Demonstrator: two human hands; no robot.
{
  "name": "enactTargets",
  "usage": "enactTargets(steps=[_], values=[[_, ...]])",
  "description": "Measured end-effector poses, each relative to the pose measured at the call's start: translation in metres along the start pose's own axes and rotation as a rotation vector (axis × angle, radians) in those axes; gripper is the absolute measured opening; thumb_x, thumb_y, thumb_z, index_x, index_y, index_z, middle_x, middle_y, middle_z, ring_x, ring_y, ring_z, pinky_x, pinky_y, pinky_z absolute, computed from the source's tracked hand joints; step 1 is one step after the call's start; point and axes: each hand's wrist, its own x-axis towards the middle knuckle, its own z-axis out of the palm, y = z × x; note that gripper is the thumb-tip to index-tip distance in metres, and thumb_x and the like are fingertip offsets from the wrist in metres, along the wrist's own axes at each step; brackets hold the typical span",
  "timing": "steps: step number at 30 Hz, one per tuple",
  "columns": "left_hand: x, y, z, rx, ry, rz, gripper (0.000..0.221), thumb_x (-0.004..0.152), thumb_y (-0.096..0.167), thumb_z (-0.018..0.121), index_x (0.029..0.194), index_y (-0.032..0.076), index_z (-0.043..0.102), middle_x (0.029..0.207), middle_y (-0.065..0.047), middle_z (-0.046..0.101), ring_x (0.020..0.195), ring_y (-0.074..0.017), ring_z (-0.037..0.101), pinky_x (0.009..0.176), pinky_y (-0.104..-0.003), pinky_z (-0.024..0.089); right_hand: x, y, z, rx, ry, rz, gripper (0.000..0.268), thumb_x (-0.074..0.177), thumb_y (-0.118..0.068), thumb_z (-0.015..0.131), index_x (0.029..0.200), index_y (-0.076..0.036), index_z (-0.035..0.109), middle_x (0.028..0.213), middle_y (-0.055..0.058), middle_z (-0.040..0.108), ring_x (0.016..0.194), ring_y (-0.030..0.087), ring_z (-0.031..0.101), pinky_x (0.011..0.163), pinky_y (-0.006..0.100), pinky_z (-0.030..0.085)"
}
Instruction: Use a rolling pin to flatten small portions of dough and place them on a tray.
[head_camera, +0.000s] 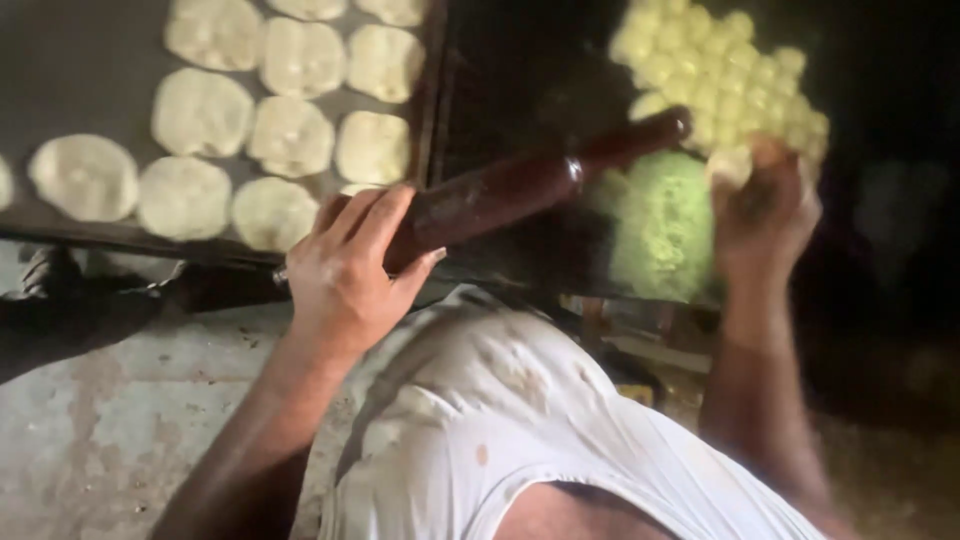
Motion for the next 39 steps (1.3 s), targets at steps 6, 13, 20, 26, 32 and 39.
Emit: enactTargets(steps=[6, 13, 20, 26, 32, 39], values=[[0.013, 0.041, 0.083, 0.052, -0.071, -0.031, 0.062, 0.075, 0.021, 0.094, 0.128, 0.003, 0.067, 0.113, -0.013, 0.070, 0.099, -0.0349, 0.070, 0.079, -0.043, 0.058, -0.069, 0.058, -0.021, -0.417, -0.217, -0.144, 0.065, 0.079, -0.041, 0.093, 0.127, -0.005, 0.069, 0.128, 0.026, 0.064, 0.121, 0.041, 0.055, 0.102, 0.051, 0.045], [0.046, 0.077, 0.161, 0.276, -0.159, 0.060, 0.063, 0.080, 0.029, 0.090, 0.133, 0.006, 0.064, 0.116, -0.010, 0.067, 0.105, -0.0334, 0.063, 0.079, -0.043, 0.058, -0.074, 0.070, -0.018, -0.355, -0.441, -0.392, 0.068, 0.088, -0.038, 0.077, 0.142, 0.001, 0.059, 0.148, 0.029, 0.053, 0.134, 0.049, 0.045, 0.112, 0.062, 0.024], [0.056, 0.079, 0.236, 0.185, -0.328, 0.384, 0.063, 0.081, 0.053, 0.074, 0.129, 0.014, 0.064, 0.126, -0.011, 0.063, 0.113, -0.0327, 0.062, 0.076, -0.046, 0.058, -0.037, 0.143, -0.067, -0.244, 0.108, -0.417, 0.009, 0.102, -0.004, 0.065, 0.093, -0.001, 0.067, 0.095, 0.019, 0.069, 0.090, 0.040, 0.065, 0.083, 0.053, 0.048], [0.134, 0.075, 0.276, 0.184, -0.669, 0.002, 0.058, 0.109, 0.054, 0.043, 0.147, 0.010, 0.051, 0.148, -0.017, 0.051, 0.106, -0.0433, 0.065, 0.083, -0.058, 0.053, 0.015, 0.244, -0.006, -0.112, 0.063, -0.210, 0.009, 0.108, -0.001, 0.060, 0.104, -0.004, 0.067, 0.095, 0.020, 0.067, 0.082, 0.040, 0.068, 0.070, 0.048, 0.054], [0.087, 0.074, 0.255, 0.308, -0.557, 0.357, 0.076, 0.075, 0.053, 0.075, 0.142, 0.019, 0.059, 0.132, -0.008, 0.060, 0.121, -0.0334, 0.057, 0.084, -0.049, 0.055, -0.063, 0.194, -0.039, -0.159, -0.080, -0.220, 0.008, 0.105, -0.007, 0.063, 0.111, -0.009, 0.069, 0.109, 0.021, 0.072, 0.098, 0.042, 0.072, 0.087, 0.049, 0.058], [0.057, 0.073, 0.166, 0.278, -0.627, 0.511, 0.060, 0.082, 0.034, 0.080, 0.138, 0.023, 0.060, 0.129, 0.004, 0.062, 0.119, -0.0237, 0.056, 0.091, -0.043, 0.050, -0.011, 0.143, 0.006, 0.233, -0.229, -0.487, 0.030, 0.098, -0.013, 0.074, 0.123, 0.000, 0.062, 0.123, 0.024, 0.068, 0.111, 0.041, 0.068, 0.092, 0.046, 0.056]])
